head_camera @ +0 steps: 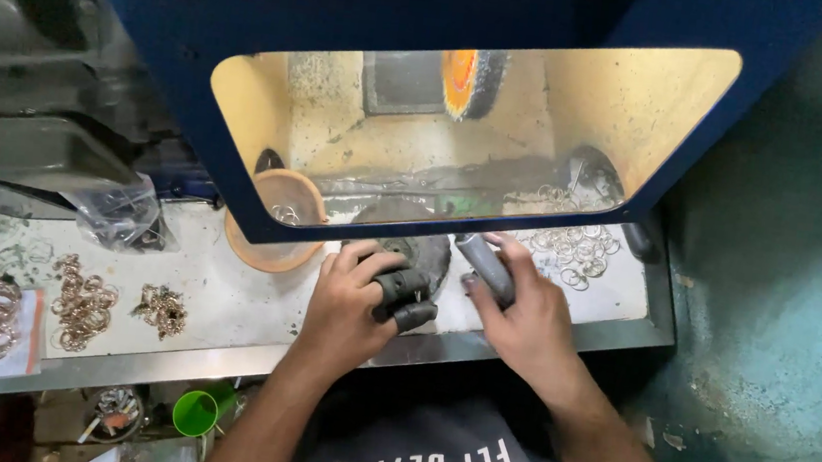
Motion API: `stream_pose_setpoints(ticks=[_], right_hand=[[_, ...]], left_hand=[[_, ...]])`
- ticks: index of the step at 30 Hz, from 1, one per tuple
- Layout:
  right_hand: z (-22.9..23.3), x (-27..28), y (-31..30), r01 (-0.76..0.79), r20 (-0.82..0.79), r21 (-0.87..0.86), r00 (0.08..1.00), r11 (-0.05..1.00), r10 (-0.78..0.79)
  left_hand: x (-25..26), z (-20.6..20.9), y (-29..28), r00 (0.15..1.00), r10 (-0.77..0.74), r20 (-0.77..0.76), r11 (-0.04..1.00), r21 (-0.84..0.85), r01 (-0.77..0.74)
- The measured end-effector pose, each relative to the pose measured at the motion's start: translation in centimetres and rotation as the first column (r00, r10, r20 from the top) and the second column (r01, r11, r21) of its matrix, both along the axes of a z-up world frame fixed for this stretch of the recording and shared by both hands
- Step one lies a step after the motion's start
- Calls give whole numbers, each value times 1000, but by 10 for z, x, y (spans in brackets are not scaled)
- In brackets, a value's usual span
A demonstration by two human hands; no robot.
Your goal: A person uses a handheld rotary tool to grind and smooth small jewelry rings at a workshop bench.
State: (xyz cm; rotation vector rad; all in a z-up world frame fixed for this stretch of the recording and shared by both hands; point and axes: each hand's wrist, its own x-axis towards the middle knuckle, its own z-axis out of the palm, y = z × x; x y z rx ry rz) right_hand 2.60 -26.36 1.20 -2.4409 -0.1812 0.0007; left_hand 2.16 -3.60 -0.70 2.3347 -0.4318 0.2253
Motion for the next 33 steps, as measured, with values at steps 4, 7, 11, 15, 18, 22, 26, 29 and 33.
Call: stream_pose_setpoints(ticks=[4,7,11,15,18,22,26,29,33], right_hand=[[9,0,-10,140,-47,128,990,982,-135],[7,-2,-13,176,-64,113,983,978,-169],[-6,-1,-22,135,-80,14,988,991,-134],[-7,7,-17,138,-93,-61,985,988,-144],[-4,12,-13,74,-66,-134,994,988,-83],[-3,15,-7,53,-108,-208,991,977,-77],[-10,11,-7,56,-124,-271,988,961,-92],[-12,12,-8,50,-119,-266,989,963,-84],[-6,12,-3,54,-138,-267,986,962,-93]], left_hand=[[2,-13,5,1000,-22,-12,999,-47,21],[4,-19,8,998,-42,-41,987,-155,35],[4,-18,11,995,-53,-83,969,-243,31],[8,-3,3,990,-87,-110,967,-248,57],[20,2,-7,990,-114,-88,968,-235,90],[44,6,-18,988,-154,33,982,-102,156],[51,16,-26,989,-149,14,988,39,148],[52,10,-23,987,-154,-51,987,43,156],[50,4,-22,986,-153,-68,987,33,155]])
